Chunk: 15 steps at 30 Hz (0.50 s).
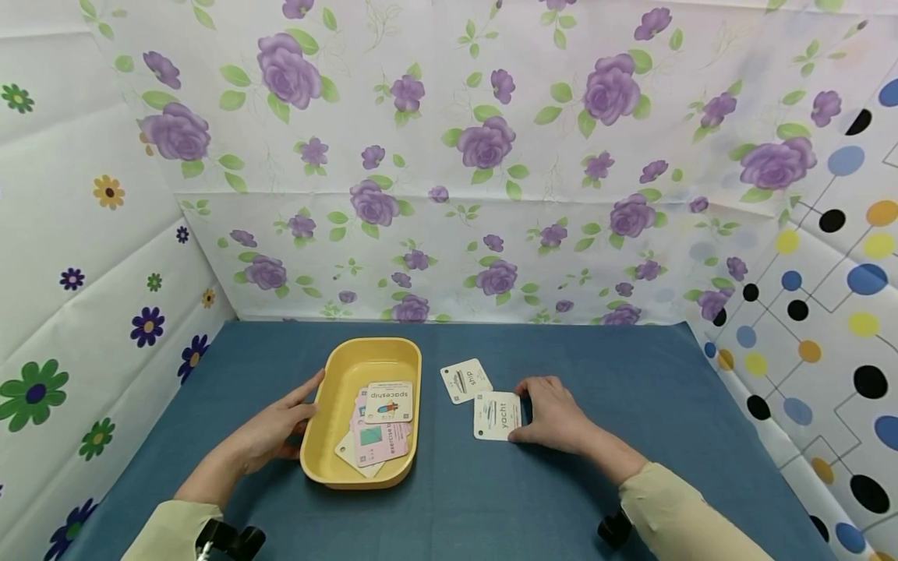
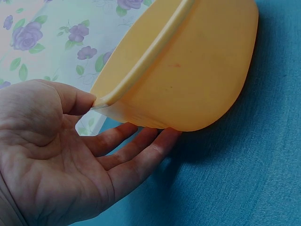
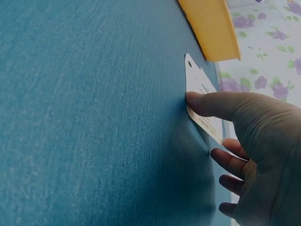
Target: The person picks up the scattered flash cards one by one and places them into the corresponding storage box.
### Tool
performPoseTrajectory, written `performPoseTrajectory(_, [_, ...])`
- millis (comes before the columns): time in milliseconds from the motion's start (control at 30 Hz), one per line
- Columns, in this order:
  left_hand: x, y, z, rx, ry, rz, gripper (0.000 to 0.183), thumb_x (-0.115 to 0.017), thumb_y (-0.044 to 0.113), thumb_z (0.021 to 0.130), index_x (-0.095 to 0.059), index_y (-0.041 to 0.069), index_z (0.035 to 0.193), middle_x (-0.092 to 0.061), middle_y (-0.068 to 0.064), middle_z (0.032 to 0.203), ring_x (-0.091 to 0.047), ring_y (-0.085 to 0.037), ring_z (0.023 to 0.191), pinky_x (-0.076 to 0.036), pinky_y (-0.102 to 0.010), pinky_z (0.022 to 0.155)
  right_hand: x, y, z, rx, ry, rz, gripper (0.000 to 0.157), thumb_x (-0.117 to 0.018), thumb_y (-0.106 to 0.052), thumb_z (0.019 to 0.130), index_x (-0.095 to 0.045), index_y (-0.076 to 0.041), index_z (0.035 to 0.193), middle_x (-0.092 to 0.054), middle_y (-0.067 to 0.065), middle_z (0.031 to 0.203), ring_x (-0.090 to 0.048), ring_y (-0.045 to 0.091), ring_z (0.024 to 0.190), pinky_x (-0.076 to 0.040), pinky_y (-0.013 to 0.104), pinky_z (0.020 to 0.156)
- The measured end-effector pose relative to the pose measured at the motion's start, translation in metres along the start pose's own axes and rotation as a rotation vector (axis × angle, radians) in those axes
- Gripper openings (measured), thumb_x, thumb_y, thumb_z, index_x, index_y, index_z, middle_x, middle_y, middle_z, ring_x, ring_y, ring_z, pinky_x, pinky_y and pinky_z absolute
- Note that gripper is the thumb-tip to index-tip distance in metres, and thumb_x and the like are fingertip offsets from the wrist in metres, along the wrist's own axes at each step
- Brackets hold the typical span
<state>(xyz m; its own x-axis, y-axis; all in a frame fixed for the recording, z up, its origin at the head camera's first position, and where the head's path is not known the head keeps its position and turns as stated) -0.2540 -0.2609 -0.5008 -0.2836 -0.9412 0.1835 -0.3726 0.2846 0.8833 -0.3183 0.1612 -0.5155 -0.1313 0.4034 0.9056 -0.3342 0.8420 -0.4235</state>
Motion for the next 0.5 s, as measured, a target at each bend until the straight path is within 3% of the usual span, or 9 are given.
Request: performPoseTrajectory(500, [0.0006,-0.0012,-0.0001,0.007,0.002,-0.001,0.065,-0.044,0.029,0.111,-0.01,0.039,0.165,-0.032,-0.025,0.159,-0.06,-0.032,0.116,-0.055,-0.05,0.081,-0.0028,-0.0056,0.0009,-0.051,-0.051,0.095,0.069,-0.096,-0.03,0.072,-0.061,-0.013,0.128,-0.054,-0.006,0.102,-0.044,0.026,0.109,-0.035,0.047,0.091])
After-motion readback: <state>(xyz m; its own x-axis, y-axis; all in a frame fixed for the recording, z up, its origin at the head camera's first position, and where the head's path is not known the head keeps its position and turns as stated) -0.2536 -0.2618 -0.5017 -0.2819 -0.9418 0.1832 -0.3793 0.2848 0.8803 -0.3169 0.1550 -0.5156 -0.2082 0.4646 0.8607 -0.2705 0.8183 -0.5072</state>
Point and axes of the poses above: each hand's wrist, its own z-axis towards the middle knuckle, its own x-axis out of the back of the hand, y = z × x, the point moved 8 cm from there along z, towards the middle knuckle
